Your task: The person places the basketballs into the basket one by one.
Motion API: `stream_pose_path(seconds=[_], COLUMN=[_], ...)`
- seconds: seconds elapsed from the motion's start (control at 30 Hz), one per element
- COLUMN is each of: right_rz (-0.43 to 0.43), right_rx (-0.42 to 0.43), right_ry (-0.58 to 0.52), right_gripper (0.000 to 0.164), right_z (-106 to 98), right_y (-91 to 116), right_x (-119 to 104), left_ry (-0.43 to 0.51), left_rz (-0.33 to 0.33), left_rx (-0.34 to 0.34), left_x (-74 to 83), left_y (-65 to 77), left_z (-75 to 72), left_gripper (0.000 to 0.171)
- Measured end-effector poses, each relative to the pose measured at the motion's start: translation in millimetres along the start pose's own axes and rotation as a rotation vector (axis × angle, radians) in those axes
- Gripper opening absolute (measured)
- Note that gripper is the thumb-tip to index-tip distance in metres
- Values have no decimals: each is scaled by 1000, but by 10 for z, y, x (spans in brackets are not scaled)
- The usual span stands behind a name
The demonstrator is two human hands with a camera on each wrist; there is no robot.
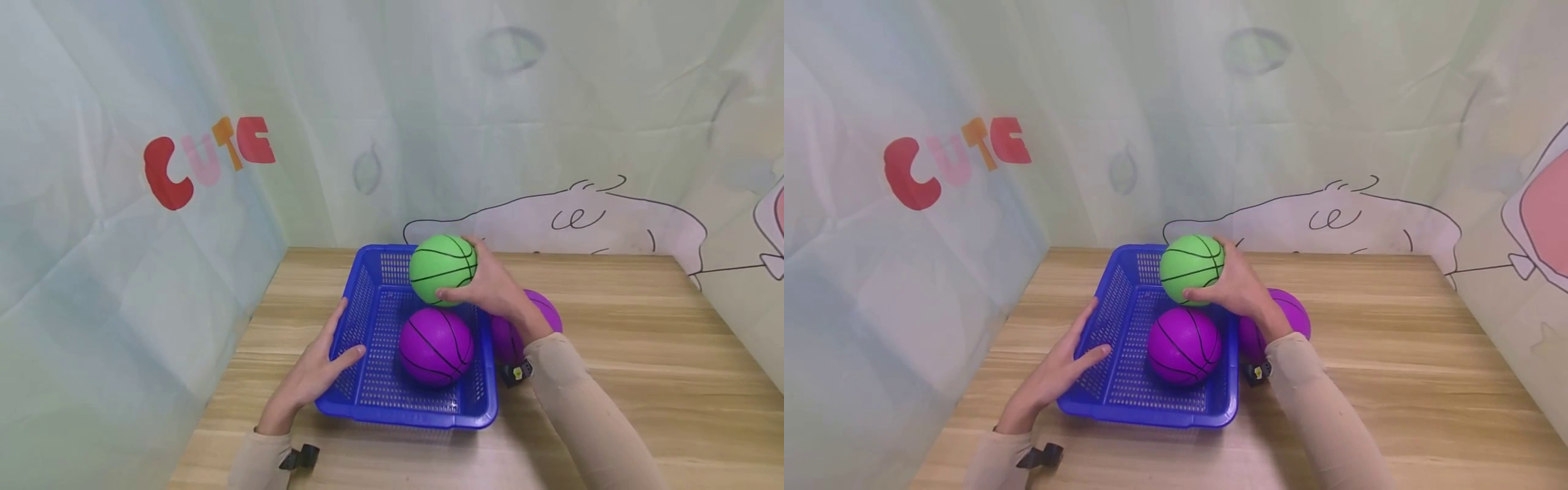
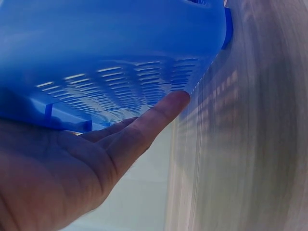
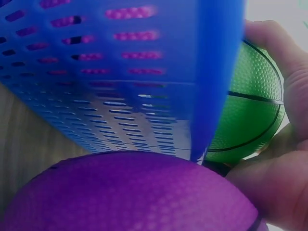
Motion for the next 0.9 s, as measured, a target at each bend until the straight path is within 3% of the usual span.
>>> stream_pose_path(seconds=[0.9], right_rz=[35], right_rx=[-38], right_ry=[192], right_gripper=[134], right_z=[56], right_y=[-15], right_x=[4], left_ry=[6], left_rz=[0], left_rx=[-2], left_x=[-16], left_y=[-14], left_z=[-5], left_gripper=[96])
Point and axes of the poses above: each hand's wrist, its own y-axis away from the middle knuckle, its own z-axis out of the palm, x = y × z, the point moved 9 cm from there along -y, towards the middle knuckle, and after that the axes turned 3 degrees about y, right-handed, at the moved point
